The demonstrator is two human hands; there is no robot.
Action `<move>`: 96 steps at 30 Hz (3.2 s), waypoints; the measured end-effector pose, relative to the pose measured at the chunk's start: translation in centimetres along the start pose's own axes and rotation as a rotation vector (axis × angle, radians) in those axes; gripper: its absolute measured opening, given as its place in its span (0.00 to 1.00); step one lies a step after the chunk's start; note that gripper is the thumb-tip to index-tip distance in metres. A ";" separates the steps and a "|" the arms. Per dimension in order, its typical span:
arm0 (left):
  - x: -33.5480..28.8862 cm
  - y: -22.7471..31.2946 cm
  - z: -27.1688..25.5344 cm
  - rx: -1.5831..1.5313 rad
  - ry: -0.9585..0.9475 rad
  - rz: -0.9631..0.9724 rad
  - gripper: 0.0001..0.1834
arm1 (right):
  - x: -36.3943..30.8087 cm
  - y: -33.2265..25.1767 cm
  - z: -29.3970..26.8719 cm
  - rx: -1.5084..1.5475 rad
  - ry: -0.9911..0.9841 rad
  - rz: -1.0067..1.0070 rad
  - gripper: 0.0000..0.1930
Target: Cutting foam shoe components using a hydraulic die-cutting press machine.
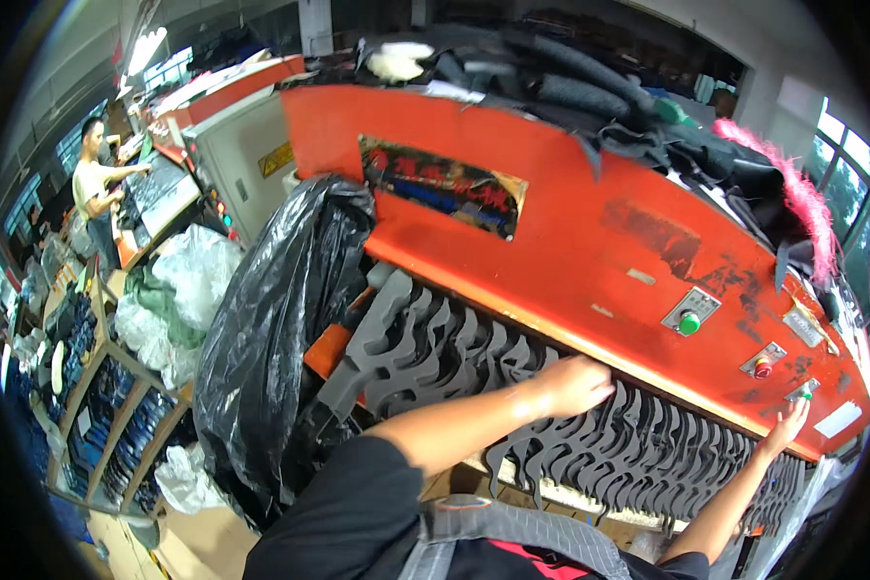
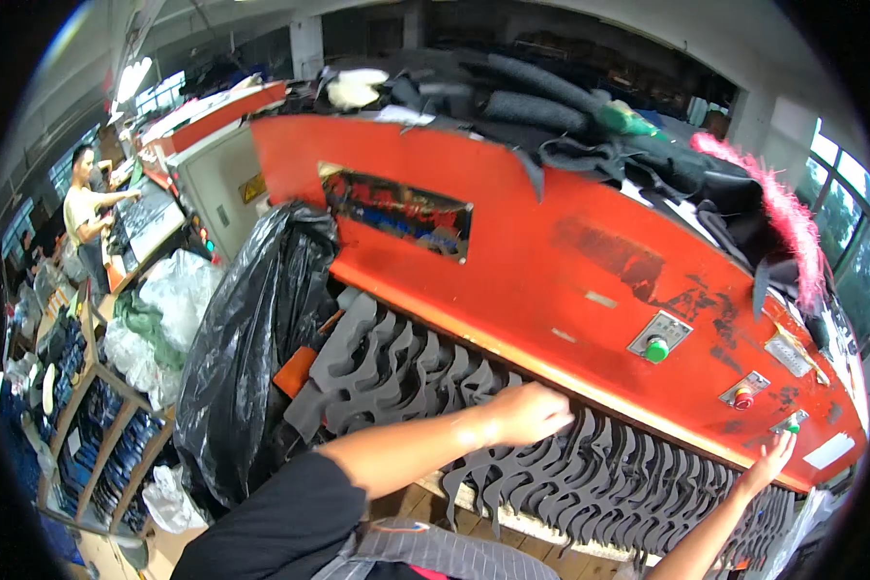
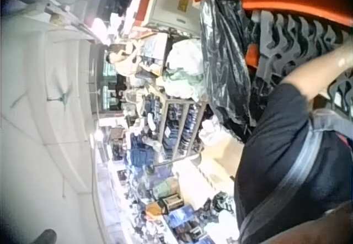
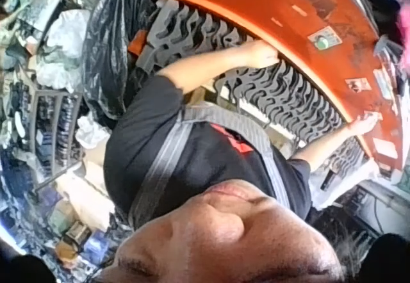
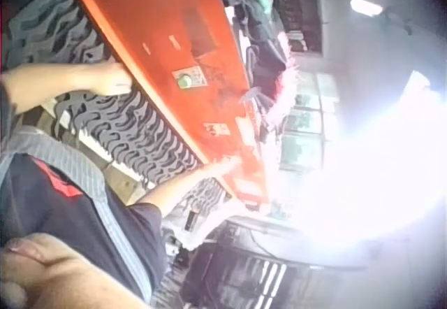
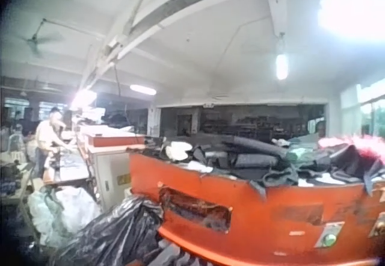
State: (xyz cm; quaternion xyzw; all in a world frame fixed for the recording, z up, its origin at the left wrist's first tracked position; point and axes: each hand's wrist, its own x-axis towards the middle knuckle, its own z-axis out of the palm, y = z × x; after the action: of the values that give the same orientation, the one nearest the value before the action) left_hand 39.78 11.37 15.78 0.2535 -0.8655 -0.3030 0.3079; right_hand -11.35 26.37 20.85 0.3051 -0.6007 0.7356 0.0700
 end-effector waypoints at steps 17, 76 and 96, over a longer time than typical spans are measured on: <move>-21.3 -3.7 0.2 0.553 0.196 -0.177 0.10 | -17.6 -32.0 36.0 0.796 -0.907 0.547 0.40; -36.2 -16.8 -18.0 -1.345 0.622 -0.925 0.31 | -22.7 -33.3 38.7 0.950 -1.093 0.539 0.16; -28.0 -21.7 -16.6 -1.027 0.506 -0.483 0.18 | -50.7 -15.1 33.6 0.090 -1.179 0.478 0.17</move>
State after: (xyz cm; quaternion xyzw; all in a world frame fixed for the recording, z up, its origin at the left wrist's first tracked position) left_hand 75.75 7.85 0.82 0.3254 -0.4279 -0.6724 0.5088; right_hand 48.75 12.68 9.67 0.5187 -0.5585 0.4639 -0.4513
